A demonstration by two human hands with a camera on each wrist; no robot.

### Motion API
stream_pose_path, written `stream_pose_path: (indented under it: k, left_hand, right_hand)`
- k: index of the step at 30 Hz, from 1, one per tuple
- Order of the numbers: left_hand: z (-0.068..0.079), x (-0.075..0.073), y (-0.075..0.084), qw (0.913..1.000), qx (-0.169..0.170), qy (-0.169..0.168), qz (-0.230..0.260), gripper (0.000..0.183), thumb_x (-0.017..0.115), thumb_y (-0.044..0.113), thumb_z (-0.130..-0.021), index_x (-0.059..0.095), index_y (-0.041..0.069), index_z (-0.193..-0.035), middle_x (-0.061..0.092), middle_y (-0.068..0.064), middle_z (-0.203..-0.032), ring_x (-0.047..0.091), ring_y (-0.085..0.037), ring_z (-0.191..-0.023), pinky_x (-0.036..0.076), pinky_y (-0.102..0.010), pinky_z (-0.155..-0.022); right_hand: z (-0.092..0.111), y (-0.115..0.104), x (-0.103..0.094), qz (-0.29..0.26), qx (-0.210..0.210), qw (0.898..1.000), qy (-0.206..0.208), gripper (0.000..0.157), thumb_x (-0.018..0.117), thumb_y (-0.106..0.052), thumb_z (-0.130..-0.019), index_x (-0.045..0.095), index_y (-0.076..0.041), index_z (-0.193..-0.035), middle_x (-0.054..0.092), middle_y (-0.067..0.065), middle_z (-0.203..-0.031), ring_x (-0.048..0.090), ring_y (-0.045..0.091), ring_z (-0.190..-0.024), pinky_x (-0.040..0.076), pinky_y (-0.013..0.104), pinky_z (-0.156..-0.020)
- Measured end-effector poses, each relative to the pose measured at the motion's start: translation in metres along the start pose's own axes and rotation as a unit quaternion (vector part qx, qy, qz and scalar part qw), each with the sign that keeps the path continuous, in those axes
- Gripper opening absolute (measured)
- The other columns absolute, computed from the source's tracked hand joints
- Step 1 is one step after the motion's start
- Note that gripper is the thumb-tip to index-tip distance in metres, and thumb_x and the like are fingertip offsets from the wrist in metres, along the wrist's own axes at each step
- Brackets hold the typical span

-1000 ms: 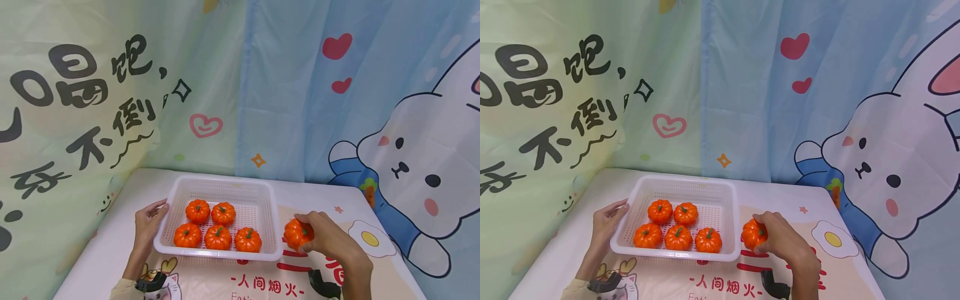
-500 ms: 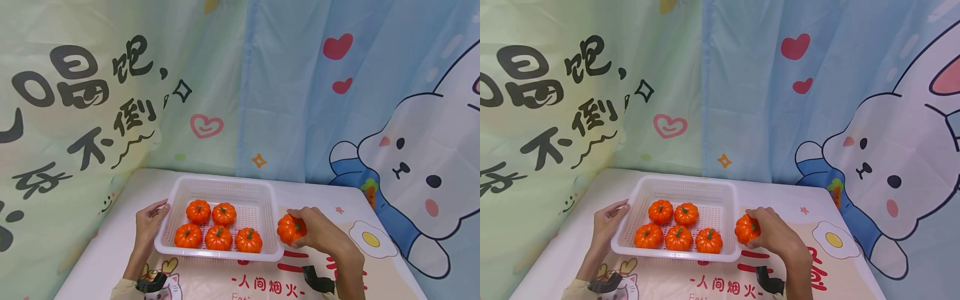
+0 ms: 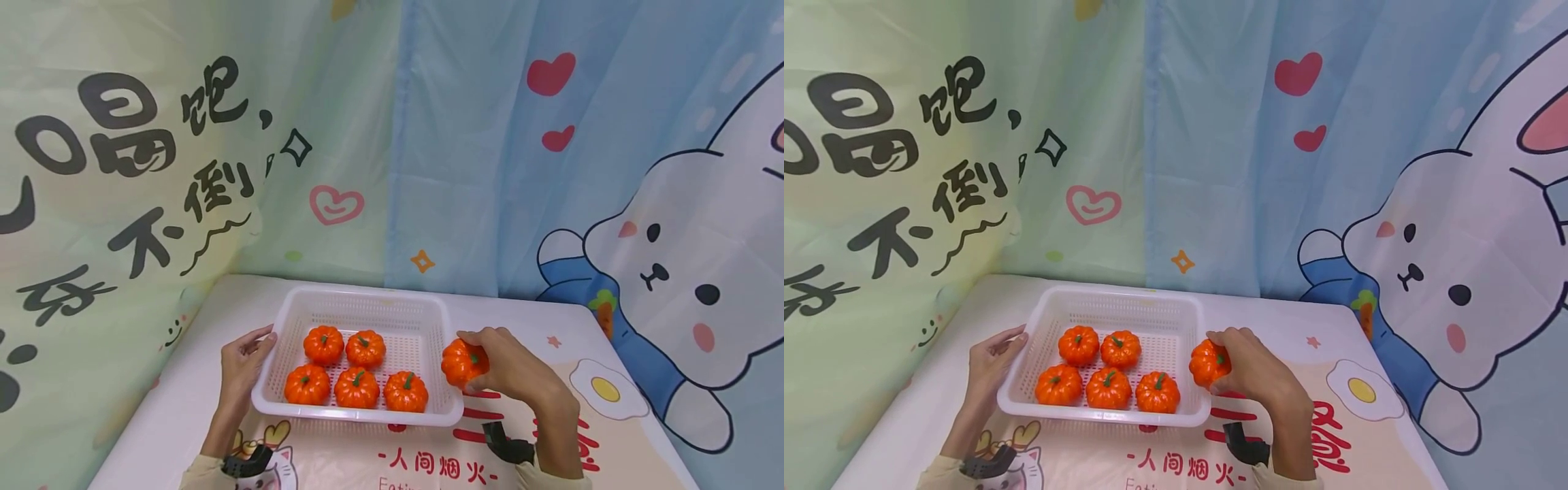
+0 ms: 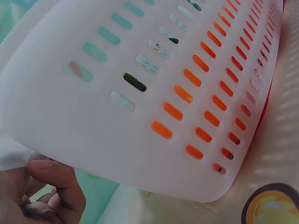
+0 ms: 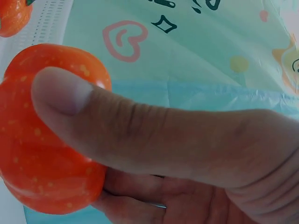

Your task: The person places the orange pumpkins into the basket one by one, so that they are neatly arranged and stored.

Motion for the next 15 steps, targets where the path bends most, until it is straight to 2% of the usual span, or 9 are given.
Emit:
stream_pose_path:
  k: [7, 15]
  left_hand:
    - [-0.001, 0.000, -0.003, 0.9999, -0.007, -0.007, 0.009, 0.046, 0.070, 0.033, -0.109, 0.070, 0.004, -0.144, 0.073, -0.026, -0.131, 0.070, -0.004, -0.082, 0.064, -0.019, -0.074]
    - [-0.001, 0.000, -0.002, 1.0000, -0.004, -0.002, 0.008, 0.046, 0.070, 0.034, -0.108, 0.071, 0.004, -0.143, 0.074, -0.026, -0.129, 0.071, -0.004, -0.082, 0.064, -0.019, -0.074]
  right_hand:
    - [-0.007, -0.006, 0.005, 0.003, -0.018, 1.000, -0.008, 0.080, 0.100, -0.012, -0.076, 0.067, -0.002, -0.148, 0.072, 0.010, -0.124, 0.058, 0.024, -0.111, 0.068, 0.041, -0.088]
    - [-0.013, -0.012, 0.010, 0.002, -0.017, 1.000, -0.013, 0.079, 0.099, -0.010, -0.077, 0.066, -0.002, -0.148, 0.071, 0.011, -0.123, 0.057, 0.025, -0.113, 0.068, 0.041, -0.089]
Point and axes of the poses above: each hand's wrist, its own z-axis away from the middle knuckle, its own x-axis out of the palm, y = z × x, the point moved 5 cm from there along -z, towards the middle knuckle
